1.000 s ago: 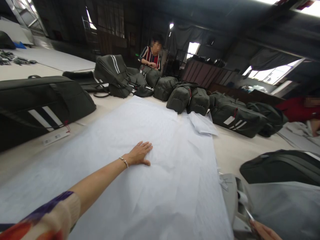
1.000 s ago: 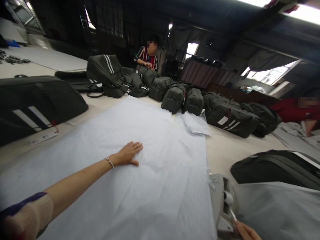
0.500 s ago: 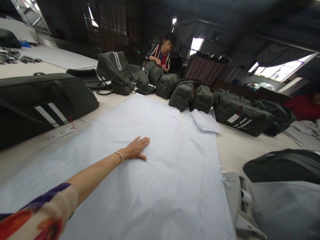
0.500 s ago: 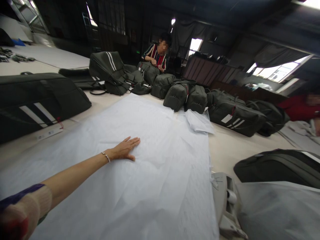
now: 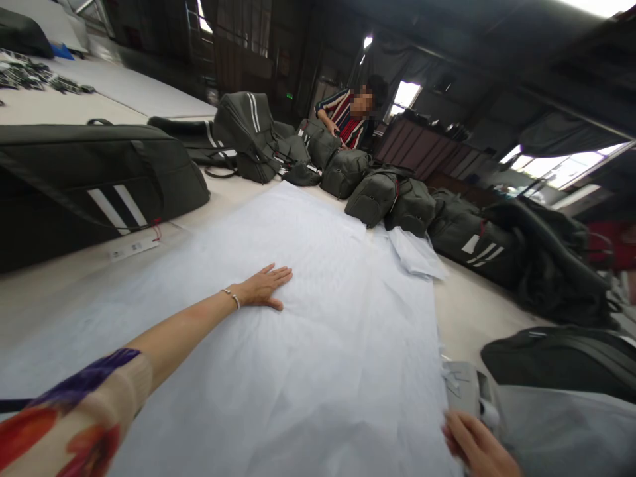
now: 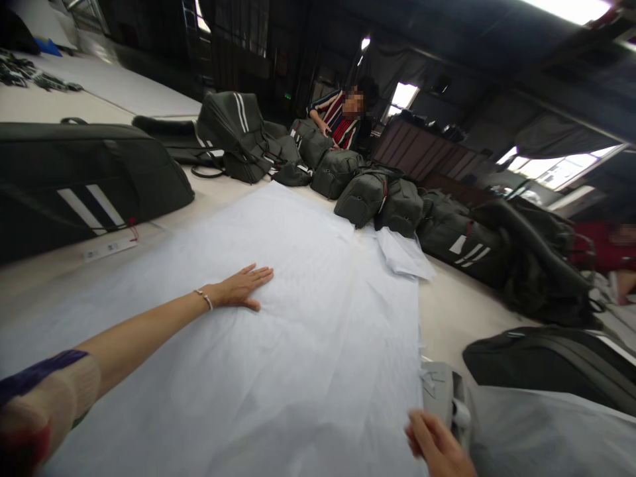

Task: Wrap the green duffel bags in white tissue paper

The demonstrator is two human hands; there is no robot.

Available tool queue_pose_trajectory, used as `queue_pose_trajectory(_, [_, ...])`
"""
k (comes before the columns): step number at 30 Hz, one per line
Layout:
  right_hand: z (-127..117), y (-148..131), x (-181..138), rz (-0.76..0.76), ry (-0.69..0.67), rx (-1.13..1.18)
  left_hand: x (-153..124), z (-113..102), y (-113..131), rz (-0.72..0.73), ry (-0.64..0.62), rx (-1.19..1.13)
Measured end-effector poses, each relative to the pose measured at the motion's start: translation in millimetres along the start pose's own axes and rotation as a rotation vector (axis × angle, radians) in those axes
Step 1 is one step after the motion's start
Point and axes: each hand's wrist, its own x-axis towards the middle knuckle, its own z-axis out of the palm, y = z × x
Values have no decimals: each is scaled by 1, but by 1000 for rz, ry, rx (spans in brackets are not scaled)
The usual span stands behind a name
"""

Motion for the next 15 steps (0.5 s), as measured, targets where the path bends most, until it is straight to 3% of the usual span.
queue_pose_trajectory(2, [56,-59,5,-178,-278,155,0,1,-1,4,-3,7])
queue_pose_trajectory(4, [116,-119,14,-253,-509,275,1,2,-1,6,-4,19])
queue_pose_trajectory(7, [190,-180,36,-259,-702,167,2,6,-2,1,5,19])
queue_pose_trajectory(11, [243,-189,71,-205,-713,-140,1,13,-4,-6,18,-14])
queue_pose_trajectory(15, [262,-179,90,-179,-670,-357,2,12,-7,10,29,-39])
